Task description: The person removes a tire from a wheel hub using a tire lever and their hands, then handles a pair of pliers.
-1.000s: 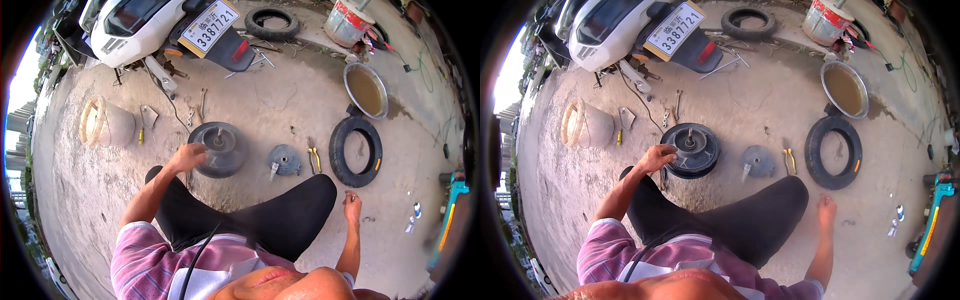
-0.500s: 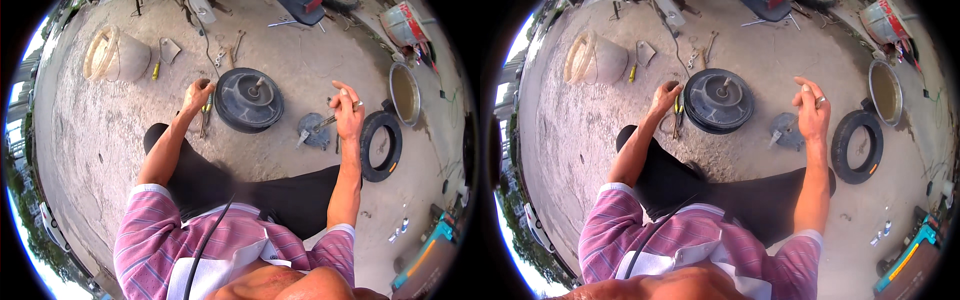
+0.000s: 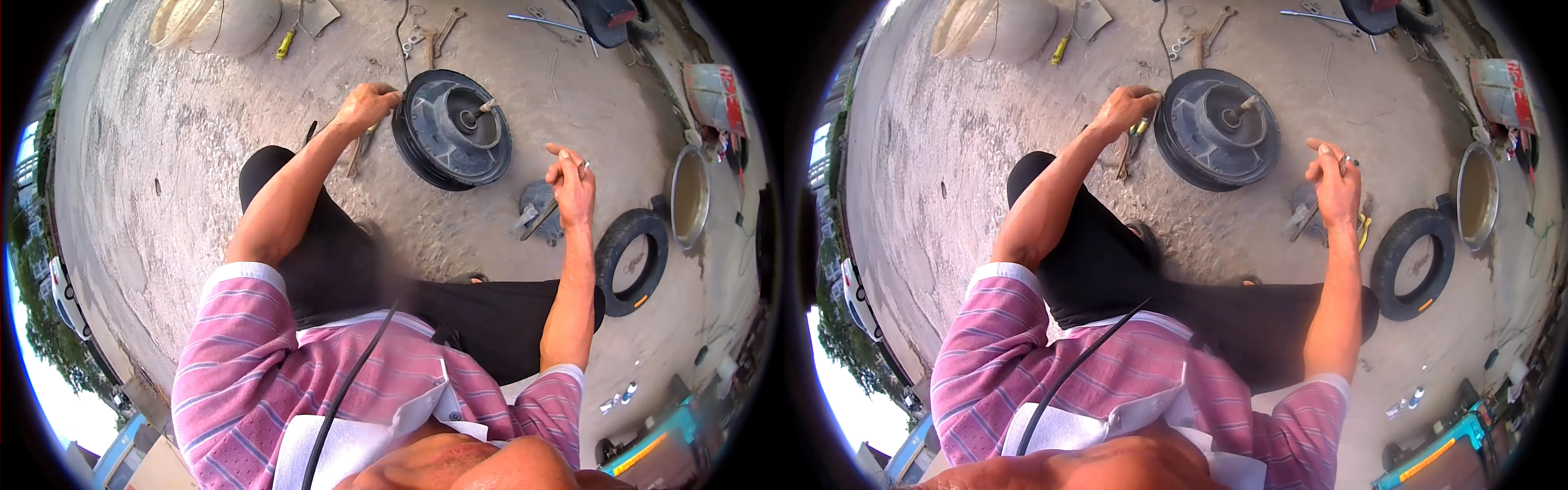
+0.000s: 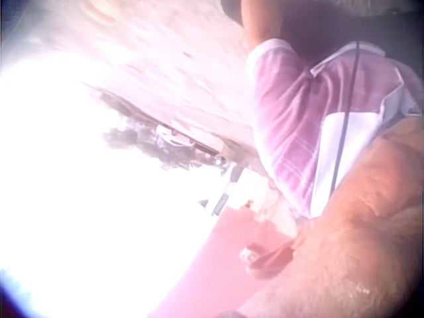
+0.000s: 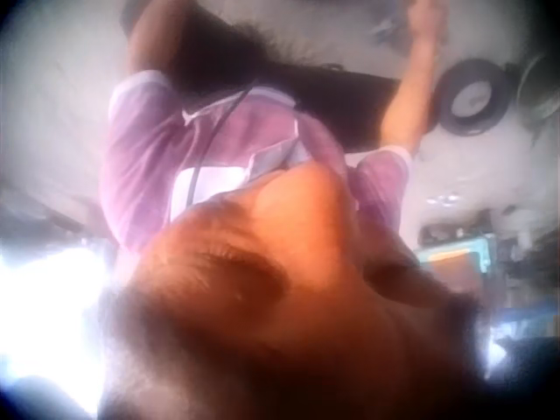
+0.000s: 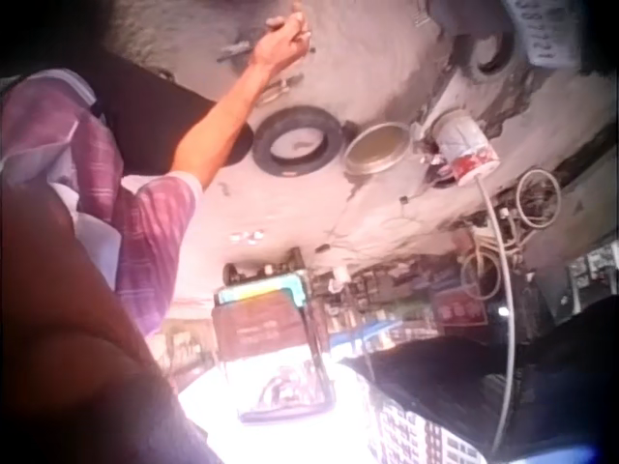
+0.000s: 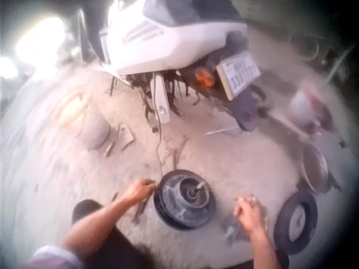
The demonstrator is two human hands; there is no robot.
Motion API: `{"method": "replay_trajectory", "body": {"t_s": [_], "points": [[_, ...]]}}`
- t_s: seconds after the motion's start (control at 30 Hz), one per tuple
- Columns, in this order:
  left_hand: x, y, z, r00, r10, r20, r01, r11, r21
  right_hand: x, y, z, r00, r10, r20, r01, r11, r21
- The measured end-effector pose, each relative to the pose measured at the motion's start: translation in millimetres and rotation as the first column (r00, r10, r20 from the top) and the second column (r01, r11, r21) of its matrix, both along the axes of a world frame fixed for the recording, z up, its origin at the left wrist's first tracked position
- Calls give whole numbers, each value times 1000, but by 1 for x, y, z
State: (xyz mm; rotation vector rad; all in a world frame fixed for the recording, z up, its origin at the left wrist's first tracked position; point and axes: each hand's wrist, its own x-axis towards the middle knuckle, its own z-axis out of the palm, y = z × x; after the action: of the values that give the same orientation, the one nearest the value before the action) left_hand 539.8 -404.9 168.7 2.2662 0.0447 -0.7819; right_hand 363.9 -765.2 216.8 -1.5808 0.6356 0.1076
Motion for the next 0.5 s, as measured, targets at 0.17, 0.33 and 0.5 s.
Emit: {"method": "replay_trajectory", "body": {"t_s": [0.17, 0.33, 0.5], "points": [[5, 9, -8, 998, 11, 59, -13, 999, 34, 6, 9, -8, 995, 89, -43, -91, 995, -44], [-11, 21, -41, 867, 355, -348, -367, 929, 33, 7, 17, -14, 984, 148, -95, -156, 985, -81], [-23, 20, -55, 738, 280, -615, -511, 826, -237, 11, 23, -7, 982, 149, -114, -160, 982, -97]]}}
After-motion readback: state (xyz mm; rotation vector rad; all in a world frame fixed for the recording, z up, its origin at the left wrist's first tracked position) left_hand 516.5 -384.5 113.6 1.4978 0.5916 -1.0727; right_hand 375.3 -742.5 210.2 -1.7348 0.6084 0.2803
